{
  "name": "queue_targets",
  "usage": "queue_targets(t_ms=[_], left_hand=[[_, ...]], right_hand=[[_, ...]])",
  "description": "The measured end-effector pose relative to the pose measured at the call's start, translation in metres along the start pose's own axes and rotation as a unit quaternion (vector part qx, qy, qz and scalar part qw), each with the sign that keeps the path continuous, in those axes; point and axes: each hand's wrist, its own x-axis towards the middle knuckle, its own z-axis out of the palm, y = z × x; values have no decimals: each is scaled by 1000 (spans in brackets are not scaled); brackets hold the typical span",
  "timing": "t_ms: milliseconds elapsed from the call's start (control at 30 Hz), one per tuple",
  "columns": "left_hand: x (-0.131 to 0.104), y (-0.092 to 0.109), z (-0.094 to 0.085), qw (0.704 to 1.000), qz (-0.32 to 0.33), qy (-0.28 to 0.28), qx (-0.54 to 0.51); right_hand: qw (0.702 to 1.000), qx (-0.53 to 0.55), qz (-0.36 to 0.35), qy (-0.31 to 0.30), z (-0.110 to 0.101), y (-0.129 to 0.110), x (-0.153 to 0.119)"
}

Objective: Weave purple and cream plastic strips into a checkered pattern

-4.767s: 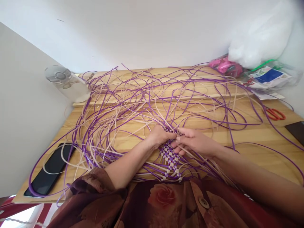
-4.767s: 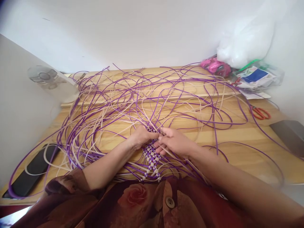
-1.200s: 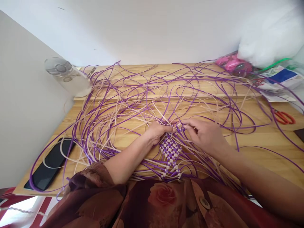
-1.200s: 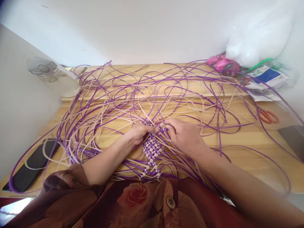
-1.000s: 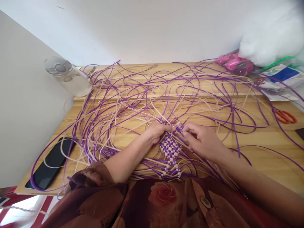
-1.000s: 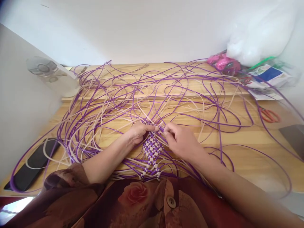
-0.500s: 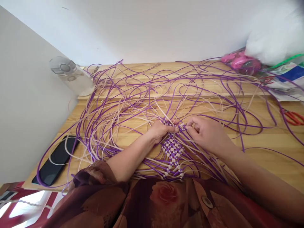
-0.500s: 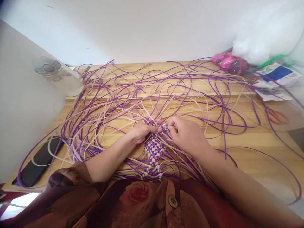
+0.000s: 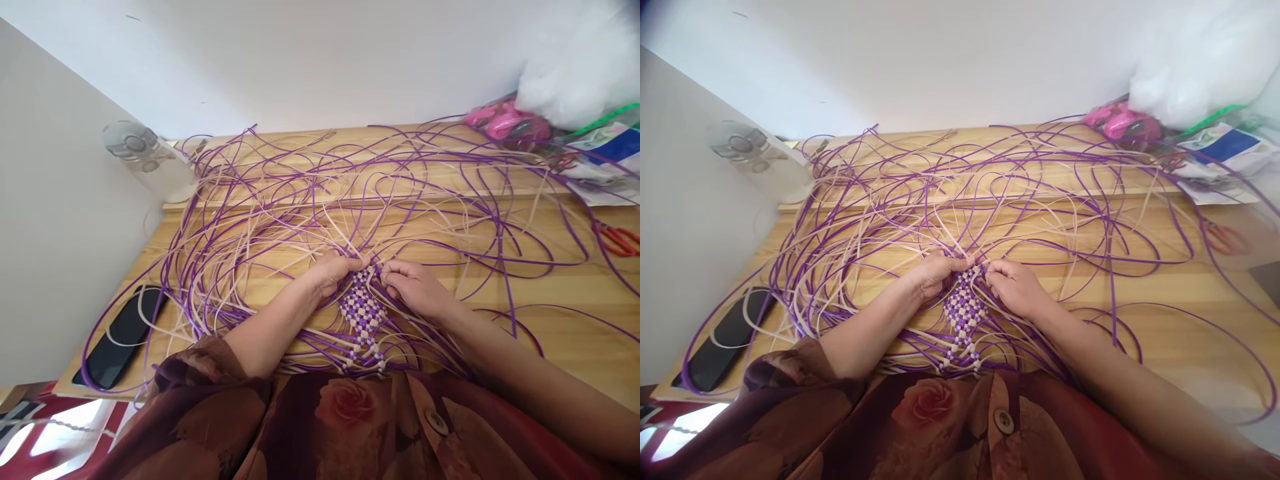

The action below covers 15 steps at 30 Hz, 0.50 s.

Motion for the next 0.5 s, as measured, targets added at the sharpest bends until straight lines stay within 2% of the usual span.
queue_targets(t_ms=[200,333,433,500], left_hand=[[-2,1,4,1000,8,16,25],[-6,0,12,997,57,-3,48],[-6,-1,15,983,100,33,149],[-6,0,15,961,109,73,242]], right_hand=[[999,-42,3,4,1,3,2],[995,-95,-31,23,4,6,4],[992,-116,-43,35,3,9,4],[991,-123,-40,30,2,10,3]])
